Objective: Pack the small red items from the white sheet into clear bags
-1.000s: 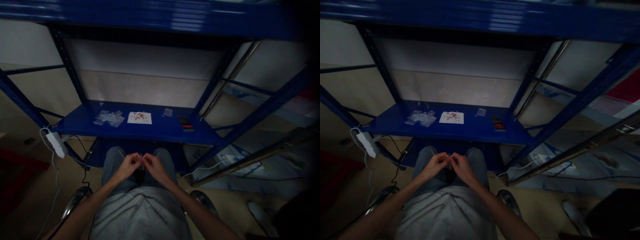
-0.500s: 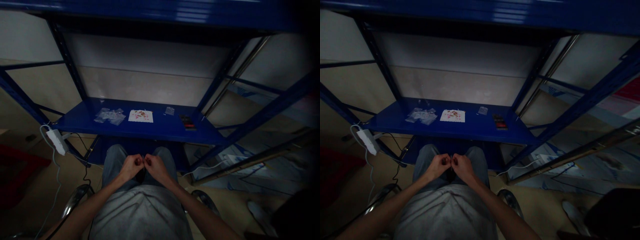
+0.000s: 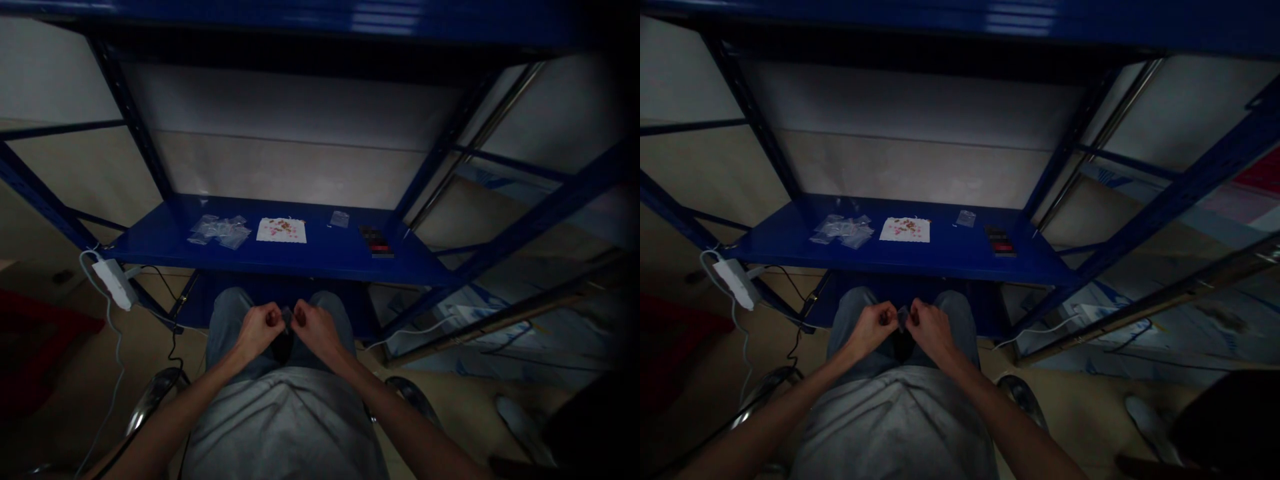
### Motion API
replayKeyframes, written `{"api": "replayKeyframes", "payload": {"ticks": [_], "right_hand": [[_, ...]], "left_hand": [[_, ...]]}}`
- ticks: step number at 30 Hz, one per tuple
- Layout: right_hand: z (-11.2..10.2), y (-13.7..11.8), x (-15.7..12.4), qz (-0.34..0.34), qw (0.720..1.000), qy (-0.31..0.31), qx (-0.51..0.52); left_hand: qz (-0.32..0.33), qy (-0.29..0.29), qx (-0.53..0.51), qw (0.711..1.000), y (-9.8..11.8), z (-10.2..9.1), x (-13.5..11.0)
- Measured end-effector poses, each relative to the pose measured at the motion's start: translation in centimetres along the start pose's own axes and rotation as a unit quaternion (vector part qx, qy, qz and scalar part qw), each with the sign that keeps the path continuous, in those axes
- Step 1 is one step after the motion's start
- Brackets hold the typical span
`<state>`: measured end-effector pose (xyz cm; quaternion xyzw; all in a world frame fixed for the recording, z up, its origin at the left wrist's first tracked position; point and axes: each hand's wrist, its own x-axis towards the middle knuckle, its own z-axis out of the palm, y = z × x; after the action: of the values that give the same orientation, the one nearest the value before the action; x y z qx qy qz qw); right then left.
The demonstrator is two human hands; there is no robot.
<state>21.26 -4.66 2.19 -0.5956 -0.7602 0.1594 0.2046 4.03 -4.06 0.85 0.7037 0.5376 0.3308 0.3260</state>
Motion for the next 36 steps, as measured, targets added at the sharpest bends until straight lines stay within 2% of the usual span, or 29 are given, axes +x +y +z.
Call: {"api": "replayKeyframes", "payload": {"ticks": [5,13,15,18,20,22,24,26,29,36], "right_hand": [[0.3,0.1,0.3,-0.025,0.996,-0.027,0.086],[0.1,1.2,1.2,-0.003,0.983,0.025,0.18],[0.2,1.4,1.3,0.008,0.965,0.034,0.259],[0.2,1.8,1.5,0.028,0.916,0.023,0.4],[0.0,1.9,1.7,0.031,0.884,0.006,0.466],[-0.3,2.0,1.8,0.031,0.863,-0.008,0.504],[-0.6,1.9,1.9,0.03,0.85,-0.019,0.525],[-0.8,1.9,1.9,0.028,0.843,-0.03,0.537],[-1.0,1.9,1.9,0.031,0.844,-0.038,0.534],[-1.1,2.0,1.8,0.012,0.853,-0.072,0.517]], "left_hand": [[0.02,-0.009,-0.01,1.0,0.7,0.1,-0.4],[0.016,0.041,-0.032,0.999,0.7,-0.5,-0.4],[0.021,0.081,-0.065,0.994,0.3,-0.7,0.1],[-0.007,0.126,-0.146,0.981,-0.5,-1.1,0.9],[-0.054,0.106,-0.231,0.966,-0.8,-1.5,1.3],[-0.105,0.046,-0.319,0.941,-0.8,-1.7,1.3],[-0.142,-0.019,-0.381,0.914,-0.5,-1.8,1.1],[-0.161,-0.051,-0.409,0.897,-0.3,-1.8,0.8],[-0.169,-0.055,-0.421,0.889,-0.3,-1.6,0.7],[-0.146,-0.037,-0.424,0.893,-0.3,-2.0,0.9]]}}
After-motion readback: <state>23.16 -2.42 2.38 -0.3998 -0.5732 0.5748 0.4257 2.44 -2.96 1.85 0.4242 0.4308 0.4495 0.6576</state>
